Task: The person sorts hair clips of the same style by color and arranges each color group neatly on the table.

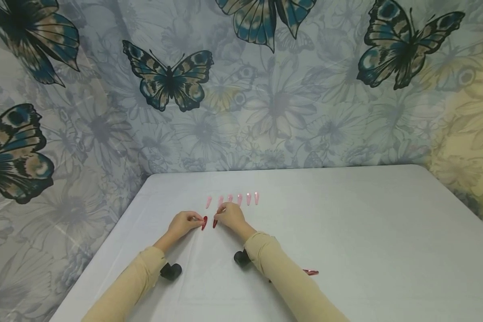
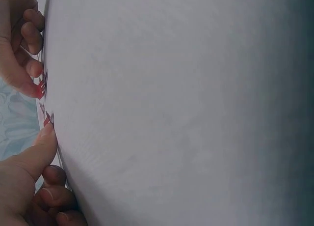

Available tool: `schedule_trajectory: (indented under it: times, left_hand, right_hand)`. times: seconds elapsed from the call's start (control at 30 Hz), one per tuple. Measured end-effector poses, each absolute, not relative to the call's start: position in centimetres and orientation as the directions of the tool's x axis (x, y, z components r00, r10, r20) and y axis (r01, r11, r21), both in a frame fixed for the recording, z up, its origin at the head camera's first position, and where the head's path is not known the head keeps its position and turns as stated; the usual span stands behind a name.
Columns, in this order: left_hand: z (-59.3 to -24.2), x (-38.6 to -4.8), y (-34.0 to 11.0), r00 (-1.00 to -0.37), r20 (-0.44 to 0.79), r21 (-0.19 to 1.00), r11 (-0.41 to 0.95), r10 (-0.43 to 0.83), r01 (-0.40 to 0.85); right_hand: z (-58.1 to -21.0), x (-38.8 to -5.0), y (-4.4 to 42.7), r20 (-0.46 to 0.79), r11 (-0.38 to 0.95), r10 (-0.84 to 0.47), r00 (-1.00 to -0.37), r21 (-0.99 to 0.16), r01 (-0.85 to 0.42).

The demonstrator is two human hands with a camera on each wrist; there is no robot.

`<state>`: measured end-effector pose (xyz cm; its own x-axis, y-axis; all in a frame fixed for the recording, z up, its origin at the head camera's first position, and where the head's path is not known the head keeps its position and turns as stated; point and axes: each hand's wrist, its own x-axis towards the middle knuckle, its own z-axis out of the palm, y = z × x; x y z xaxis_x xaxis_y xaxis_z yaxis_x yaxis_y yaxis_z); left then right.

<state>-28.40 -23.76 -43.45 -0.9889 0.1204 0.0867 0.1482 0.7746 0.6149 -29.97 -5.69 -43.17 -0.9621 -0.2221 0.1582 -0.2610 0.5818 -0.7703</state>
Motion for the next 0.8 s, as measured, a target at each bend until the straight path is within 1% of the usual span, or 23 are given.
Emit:
schedule_trajectory:
  times: [0.1,0.2,0.33,0.43,0.63,0.8]
  left_hand:
    - [-43.3,-28.5,-23.5,-0.989,0.078,0.612,0.778,0.123,0.145]
    - [-43.0,-28.5,-23.3,-0.989,0.067,0.611,0.778,0.131,0.144]
    - [-42.8,-28.5,-23.2,-0.99,0.049,0.613,0.779,0.131,0.133]
    - [-42.6,-28.5,-23.2,-0.992,0.043,0.615,0.779,0.122,0.123]
    - [-42.5,-28.3,-23.2,-0.992,0.012,0.628,0.771,0.127,0.106]
    - [-42.5,-28.2,-22.9,-0.994,0.014,0.633,0.768,0.11,0.094]
  right_hand:
    - [-43.1,-30.1,-5.5,0.135,0.595,-0.212,-0.968,-0.768,-0.237]
    - [-42.8,-30.2,-5.3,0.062,0.586,-0.209,-0.976,-0.791,-0.176]
    - [-42.5,-30.1,-4.6,-0.034,0.563,-0.257,-0.966,-0.818,-0.12]
    - [-42.0,-29.7,-4.0,-0.076,0.542,-0.301,-0.951,-0.834,-0.105]
    - [-39.8,-28.4,-2.5,-0.153,0.427,-0.381,-0.912,-0.904,-0.027]
    - [-37.9,-27.8,-0.9,-0.166,0.294,-0.423,-0.891,-0.955,0.039]
